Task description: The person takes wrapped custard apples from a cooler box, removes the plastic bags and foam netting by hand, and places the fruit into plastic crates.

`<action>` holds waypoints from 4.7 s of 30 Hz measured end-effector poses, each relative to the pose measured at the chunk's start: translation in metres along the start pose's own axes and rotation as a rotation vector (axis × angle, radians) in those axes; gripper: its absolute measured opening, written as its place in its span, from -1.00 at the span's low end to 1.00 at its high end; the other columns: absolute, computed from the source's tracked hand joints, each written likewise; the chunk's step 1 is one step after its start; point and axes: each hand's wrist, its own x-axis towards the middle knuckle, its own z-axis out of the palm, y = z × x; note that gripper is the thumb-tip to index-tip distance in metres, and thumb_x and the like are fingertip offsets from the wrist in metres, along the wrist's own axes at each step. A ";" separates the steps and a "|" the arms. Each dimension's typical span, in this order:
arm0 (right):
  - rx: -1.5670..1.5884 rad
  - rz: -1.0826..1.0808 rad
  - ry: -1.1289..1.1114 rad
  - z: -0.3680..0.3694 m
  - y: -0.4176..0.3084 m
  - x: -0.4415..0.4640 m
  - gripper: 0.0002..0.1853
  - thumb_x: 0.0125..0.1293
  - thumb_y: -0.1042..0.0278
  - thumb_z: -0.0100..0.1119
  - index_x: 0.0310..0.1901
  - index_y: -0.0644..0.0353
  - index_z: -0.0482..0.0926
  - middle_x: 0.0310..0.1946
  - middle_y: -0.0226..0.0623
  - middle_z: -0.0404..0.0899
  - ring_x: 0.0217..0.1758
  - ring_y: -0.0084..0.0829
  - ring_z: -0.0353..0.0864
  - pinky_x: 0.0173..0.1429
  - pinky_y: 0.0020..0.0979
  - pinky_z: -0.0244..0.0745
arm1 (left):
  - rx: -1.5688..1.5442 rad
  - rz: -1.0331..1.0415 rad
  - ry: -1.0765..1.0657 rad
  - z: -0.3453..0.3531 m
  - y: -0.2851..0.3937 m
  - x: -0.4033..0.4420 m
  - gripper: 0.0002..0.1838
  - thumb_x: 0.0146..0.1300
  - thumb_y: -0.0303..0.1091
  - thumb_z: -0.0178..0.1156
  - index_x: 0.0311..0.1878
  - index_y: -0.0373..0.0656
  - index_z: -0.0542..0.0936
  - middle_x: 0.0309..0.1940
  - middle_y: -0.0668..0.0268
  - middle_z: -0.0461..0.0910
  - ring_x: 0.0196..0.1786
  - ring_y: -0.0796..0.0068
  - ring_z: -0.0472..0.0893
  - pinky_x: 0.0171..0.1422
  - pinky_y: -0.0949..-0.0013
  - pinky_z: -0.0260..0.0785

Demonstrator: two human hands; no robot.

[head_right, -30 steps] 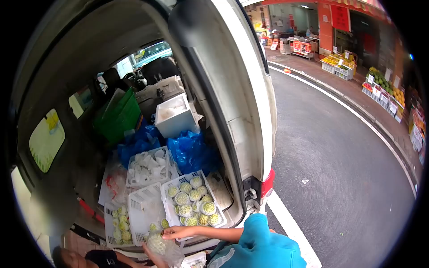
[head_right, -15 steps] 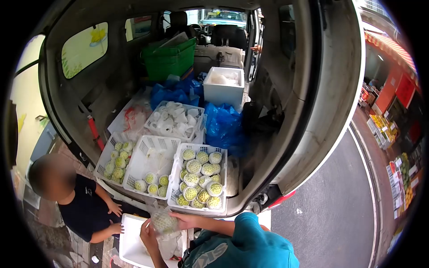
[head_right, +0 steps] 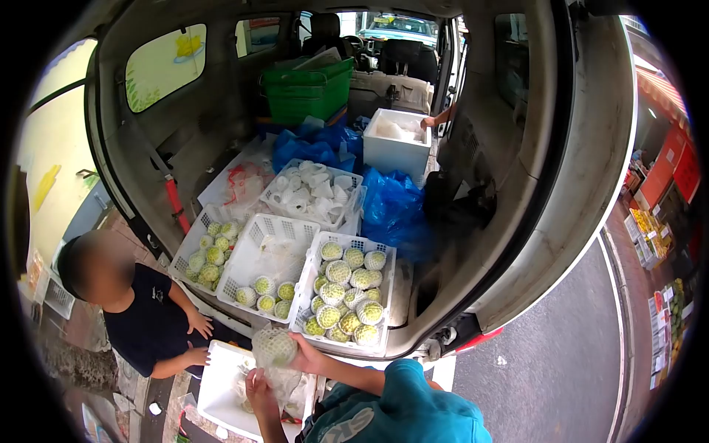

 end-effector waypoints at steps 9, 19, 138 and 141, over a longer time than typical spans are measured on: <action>0.075 0.013 -0.402 -0.008 -0.028 -0.013 -0.32 0.20 -0.19 -0.28 0.25 0.11 0.11 0.23 -0.22 0.15 0.28 -0.19 0.11 0.34 -0.11 -0.09 | 0.417 0.103 0.044 -0.006 0.035 -0.027 -0.75 0.09 -0.65 -0.09 -0.14 -0.21 0.37 -0.32 0.25 0.53 -0.59 0.65 0.35 -0.48 0.61 0.22; 0.321 0.268 -0.405 -0.036 0.002 -0.045 -0.21 0.10 -0.42 -0.33 0.27 -0.07 0.09 0.26 -0.27 0.09 0.32 -0.17 0.05 0.07 0.49 -0.24 | 0.565 0.304 -0.111 -0.003 0.084 -0.044 -0.87 0.20 -0.45 0.03 -0.22 -0.29 0.46 -0.42 0.26 0.52 -0.55 0.64 0.40 -0.47 0.60 0.29; -0.919 0.030 0.198 0.026 0.025 -0.016 -0.28 0.06 0.08 0.21 0.17 0.09 0.06 -0.04 -0.25 0.29 0.03 -0.47 0.35 -0.10 -0.48 0.40 | 1.129 0.509 0.240 0.017 0.029 -0.002 -0.79 -0.05 -0.62 0.00 -0.26 -0.28 0.40 -0.35 0.16 0.42 -0.21 0.22 0.44 -0.13 0.31 0.27; -1.055 -0.106 0.210 0.017 0.030 -0.012 -0.22 0.00 0.09 0.27 0.16 0.18 0.05 -0.03 -0.23 0.29 0.02 -0.46 0.34 -0.03 -0.50 0.34 | 1.132 0.251 0.260 -0.007 0.009 0.004 -0.84 0.06 -0.47 0.02 -0.26 -0.28 0.39 -0.36 0.17 0.41 -0.27 0.26 0.44 -0.19 0.30 0.26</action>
